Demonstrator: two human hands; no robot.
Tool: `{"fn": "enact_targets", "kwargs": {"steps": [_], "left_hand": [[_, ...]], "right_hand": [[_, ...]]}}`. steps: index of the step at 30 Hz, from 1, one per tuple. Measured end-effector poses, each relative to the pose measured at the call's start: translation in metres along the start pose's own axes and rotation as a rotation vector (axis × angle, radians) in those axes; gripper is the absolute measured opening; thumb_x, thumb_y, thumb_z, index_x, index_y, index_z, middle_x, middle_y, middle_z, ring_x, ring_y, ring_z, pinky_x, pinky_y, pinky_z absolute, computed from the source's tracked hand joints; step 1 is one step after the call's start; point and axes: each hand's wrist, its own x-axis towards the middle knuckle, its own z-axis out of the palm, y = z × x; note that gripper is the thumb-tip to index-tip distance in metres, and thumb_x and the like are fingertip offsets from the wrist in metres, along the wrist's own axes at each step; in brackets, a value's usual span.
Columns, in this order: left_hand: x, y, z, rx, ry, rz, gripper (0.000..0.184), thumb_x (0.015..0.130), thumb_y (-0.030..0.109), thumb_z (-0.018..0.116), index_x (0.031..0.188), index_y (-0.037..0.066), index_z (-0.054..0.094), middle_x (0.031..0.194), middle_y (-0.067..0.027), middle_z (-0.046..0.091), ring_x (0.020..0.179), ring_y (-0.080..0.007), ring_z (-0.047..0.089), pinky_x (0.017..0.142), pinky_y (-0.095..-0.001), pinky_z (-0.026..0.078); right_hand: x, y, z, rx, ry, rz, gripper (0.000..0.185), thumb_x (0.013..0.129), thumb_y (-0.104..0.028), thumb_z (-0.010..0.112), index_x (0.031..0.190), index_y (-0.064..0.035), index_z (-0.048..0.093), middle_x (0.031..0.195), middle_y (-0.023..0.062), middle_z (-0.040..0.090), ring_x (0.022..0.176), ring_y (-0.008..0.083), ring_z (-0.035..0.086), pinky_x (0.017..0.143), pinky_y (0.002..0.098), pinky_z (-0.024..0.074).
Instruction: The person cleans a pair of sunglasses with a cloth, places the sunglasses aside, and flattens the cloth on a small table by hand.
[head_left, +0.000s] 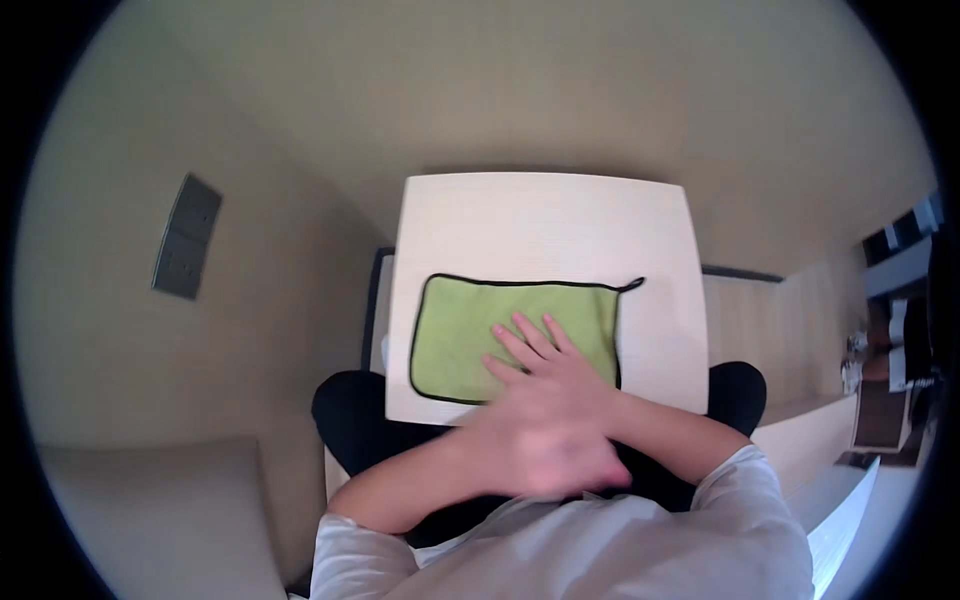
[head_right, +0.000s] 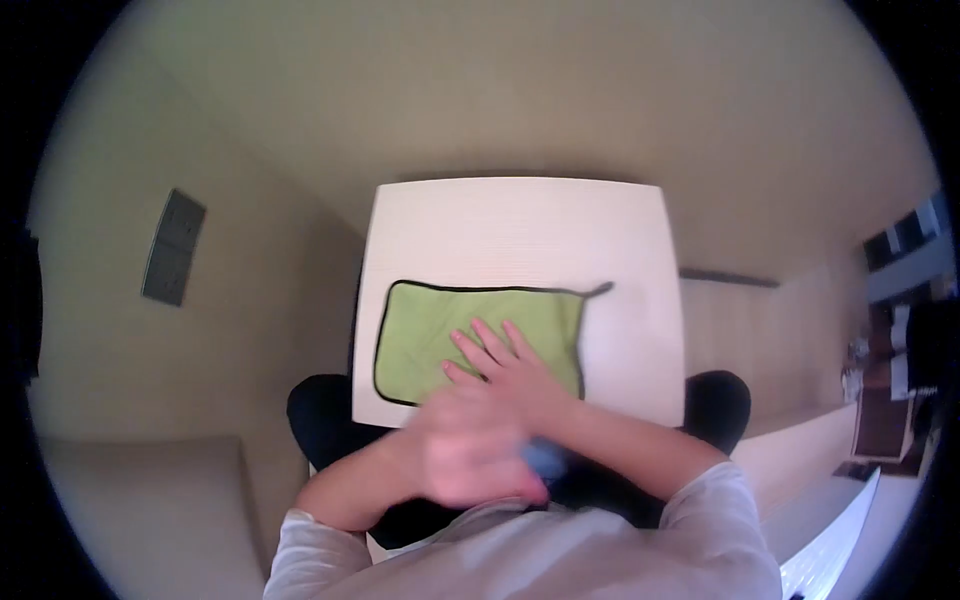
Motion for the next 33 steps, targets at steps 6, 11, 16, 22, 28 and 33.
{"fn": "enact_targets", "kwargs": {"steps": [6,11,16,22,28,33], "left_hand": [[0.019,0.023,-0.063,-0.437,-0.039,0.219,0.015,0.079,0.019,0.065,0.08,0.004,0.062,0.082,-0.0117,0.055,0.067,-0.024,0.056,0.052,-0.0341,0.043],[0.005,0.039,-0.066,-0.245,0.691,0.175,0.007,0.084,0.015,0.063,0.081,0.009,0.062,0.077,-0.0014,0.052,0.057,-0.0139,0.047,0.045,-0.0278,0.032],[-0.02,0.028,-0.099,-0.356,0.416,0.106,0.012,0.056,0.003,0.058,0.061,-0.004,0.049,0.066,-0.0141,0.045,0.051,-0.0232,0.044,0.045,-0.0336,0.035],[-0.02,0.032,-0.098,-0.425,0.331,0.14,0.012,0.051,0.001,0.053,0.061,-0.005,0.048,0.066,-0.0143,0.045,0.05,-0.0226,0.043,0.045,-0.0333,0.034],[-0.018,0.031,-0.096,-0.456,0.296,0.173,0.015,0.046,0.0,0.047,0.061,-0.005,0.046,0.066,-0.0145,0.044,0.05,-0.0221,0.043,0.044,-0.0331,0.033],[-0.006,0.036,-0.094,-0.535,0.23,0.146,0.018,0.043,-0.001,0.044,0.061,-0.005,0.046,0.066,-0.0143,0.045,0.05,-0.0217,0.044,0.044,-0.0326,0.034]], "right_hand": [[0.081,-0.022,0.011,0.009,0.009,0.22,0.062,0.087,-0.034,0.062,0.145,-0.0202,0.048,0.156,0.0144,0.036,0.146,0.043,0.027,0.112,0.0693,0.0217],[0.166,0.004,0.047,-0.071,0.154,0.456,0.06,0.089,-0.033,0.057,0.147,-0.0197,0.046,0.158,0.0141,0.034,0.148,0.0411,0.024,0.114,0.0678,0.0172],[0.225,0.025,0.064,-0.108,0.166,0.632,0.06,0.093,-0.036,0.048,0.151,-0.0199,0.041,0.16,0.0132,0.031,0.149,0.0395,0.021,0.117,0.0644,0.0144],[0.188,0.013,0.059,-0.149,0.165,0.599,0.062,0.095,-0.037,0.046,0.152,-0.0149,0.038,0.16,0.0156,0.03,0.149,0.0397,0.022,0.118,0.0629,0.0141],[0.091,-0.048,0.019,-0.033,0.021,0.538,0.064,0.091,-0.031,0.056,0.151,-0.0127,0.04,0.158,0.0205,0.03,0.147,0.0439,0.023,0.115,0.0651,0.0173],[0.037,-0.089,-0.004,0.029,-0.056,0.613,0.069,0.084,-0.029,0.065,0.148,-0.0118,0.044,0.155,0.0216,0.032,0.145,0.0453,0.024,0.114,0.0663,0.0179]]}}
